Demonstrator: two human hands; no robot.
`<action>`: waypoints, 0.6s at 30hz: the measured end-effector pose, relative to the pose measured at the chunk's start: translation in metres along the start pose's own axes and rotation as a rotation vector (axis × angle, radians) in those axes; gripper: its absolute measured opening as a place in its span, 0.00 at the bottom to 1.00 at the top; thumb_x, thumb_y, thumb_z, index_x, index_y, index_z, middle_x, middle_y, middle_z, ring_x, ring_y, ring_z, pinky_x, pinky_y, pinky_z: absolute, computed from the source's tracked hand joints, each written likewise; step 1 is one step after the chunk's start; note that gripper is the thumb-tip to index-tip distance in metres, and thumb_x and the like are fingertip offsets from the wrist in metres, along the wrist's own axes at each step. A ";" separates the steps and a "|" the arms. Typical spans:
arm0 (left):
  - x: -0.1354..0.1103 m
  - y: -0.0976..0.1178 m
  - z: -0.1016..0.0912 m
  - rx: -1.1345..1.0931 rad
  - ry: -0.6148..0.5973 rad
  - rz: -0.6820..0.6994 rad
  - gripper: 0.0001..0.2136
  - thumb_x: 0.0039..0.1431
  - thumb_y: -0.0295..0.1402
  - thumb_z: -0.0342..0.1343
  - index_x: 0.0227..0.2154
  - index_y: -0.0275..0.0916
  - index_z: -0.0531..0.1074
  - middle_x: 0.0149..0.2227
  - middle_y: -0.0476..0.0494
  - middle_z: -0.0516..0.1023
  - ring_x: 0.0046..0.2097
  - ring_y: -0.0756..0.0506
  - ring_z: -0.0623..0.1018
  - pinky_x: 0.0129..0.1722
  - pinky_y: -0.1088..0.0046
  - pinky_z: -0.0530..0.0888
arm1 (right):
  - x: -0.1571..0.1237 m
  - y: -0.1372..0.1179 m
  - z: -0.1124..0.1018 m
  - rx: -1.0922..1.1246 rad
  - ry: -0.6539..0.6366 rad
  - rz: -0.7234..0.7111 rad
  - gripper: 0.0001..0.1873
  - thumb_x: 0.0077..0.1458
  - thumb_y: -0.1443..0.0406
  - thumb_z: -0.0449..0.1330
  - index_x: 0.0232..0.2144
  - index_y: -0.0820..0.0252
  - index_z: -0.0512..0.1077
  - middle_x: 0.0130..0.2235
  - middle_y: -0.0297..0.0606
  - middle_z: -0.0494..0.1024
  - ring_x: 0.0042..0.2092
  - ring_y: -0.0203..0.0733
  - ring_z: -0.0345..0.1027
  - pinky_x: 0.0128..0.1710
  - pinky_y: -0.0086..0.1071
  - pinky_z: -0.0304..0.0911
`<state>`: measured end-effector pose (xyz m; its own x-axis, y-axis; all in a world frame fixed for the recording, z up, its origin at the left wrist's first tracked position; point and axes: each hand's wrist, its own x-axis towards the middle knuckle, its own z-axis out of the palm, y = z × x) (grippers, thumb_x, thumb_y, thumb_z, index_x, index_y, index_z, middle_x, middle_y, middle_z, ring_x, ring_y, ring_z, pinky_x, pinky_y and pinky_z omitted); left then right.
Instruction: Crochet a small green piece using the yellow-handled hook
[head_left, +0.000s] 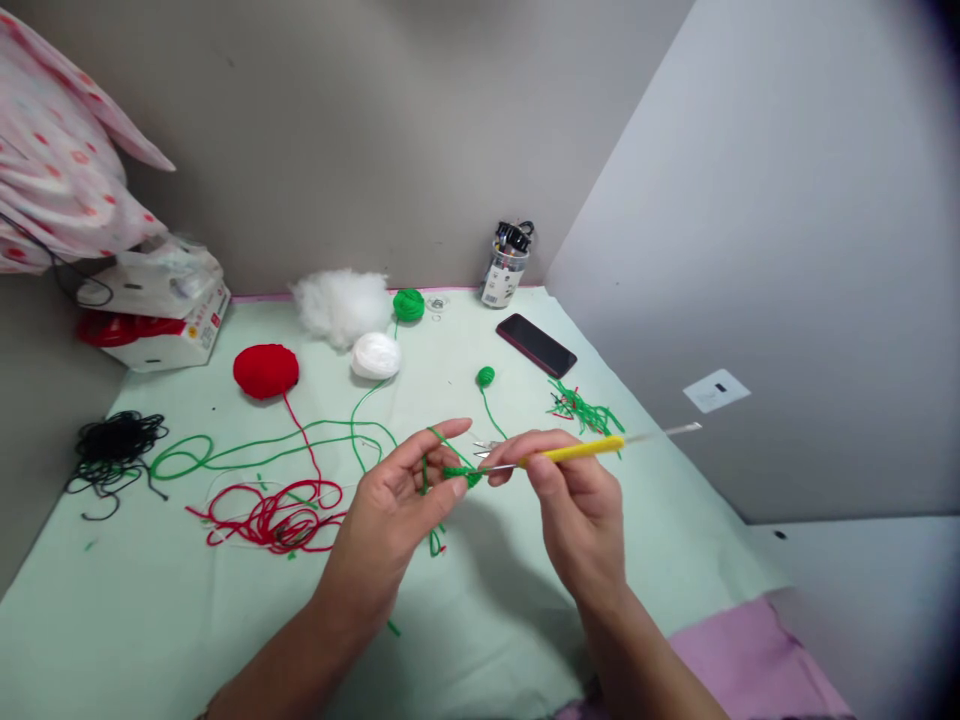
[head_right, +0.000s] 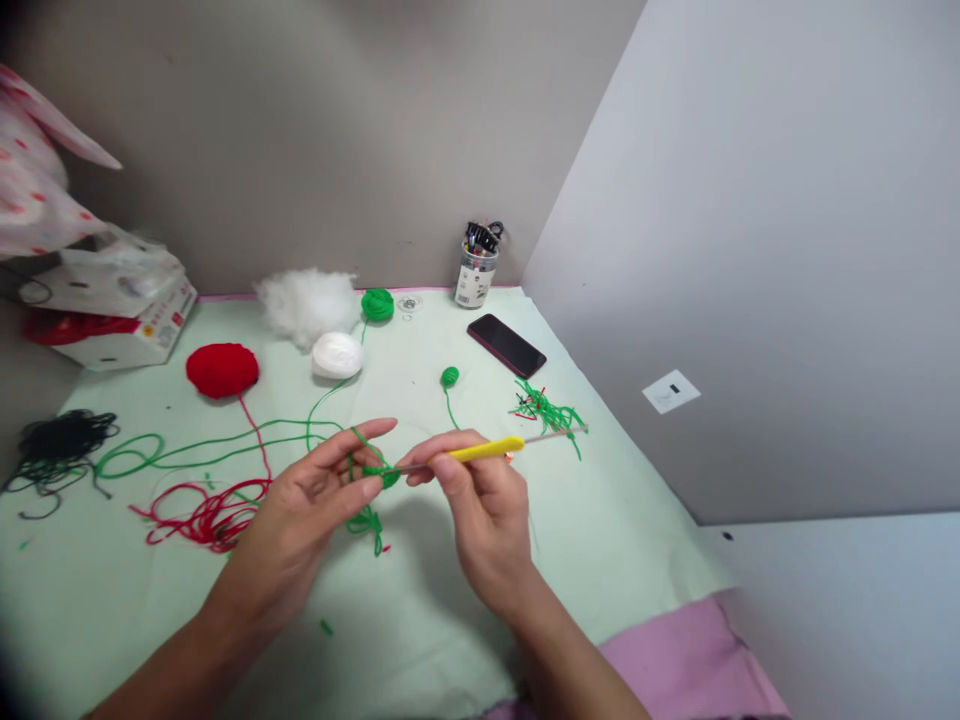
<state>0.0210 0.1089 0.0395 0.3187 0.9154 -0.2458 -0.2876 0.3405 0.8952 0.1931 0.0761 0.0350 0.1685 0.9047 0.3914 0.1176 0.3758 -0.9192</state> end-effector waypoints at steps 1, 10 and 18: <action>0.000 -0.001 0.001 0.037 0.025 0.027 0.17 0.57 0.34 0.70 0.50 0.50 0.84 0.36 0.49 0.75 0.38 0.47 0.72 0.39 0.73 0.71 | -0.002 -0.001 0.000 -0.090 -0.016 -0.071 0.12 0.73 0.66 0.55 0.43 0.53 0.79 0.39 0.38 0.84 0.38 0.41 0.79 0.41 0.38 0.75; -0.001 -0.002 0.004 -0.222 -0.067 -0.135 0.26 0.56 0.34 0.72 0.59 0.43 0.79 0.24 0.57 0.68 0.25 0.54 0.62 0.31 0.78 0.67 | -0.011 0.002 0.005 -0.587 -0.052 -0.524 0.19 0.67 0.73 0.60 0.53 0.48 0.79 0.43 0.42 0.84 0.44 0.47 0.80 0.42 0.41 0.76; 0.002 0.006 0.003 -0.246 -0.108 -0.111 0.20 0.55 0.34 0.73 0.52 0.45 0.83 0.30 0.53 0.74 0.27 0.55 0.63 0.31 0.77 0.67 | 0.002 0.002 0.009 0.044 0.004 -0.102 0.10 0.70 0.65 0.61 0.41 0.49 0.83 0.37 0.37 0.84 0.39 0.44 0.77 0.35 0.37 0.72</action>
<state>0.0226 0.1115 0.0453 0.4506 0.8462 -0.2845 -0.4520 0.4910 0.7447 0.1852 0.0804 0.0340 0.1619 0.8603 0.4834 0.0910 0.4748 -0.8754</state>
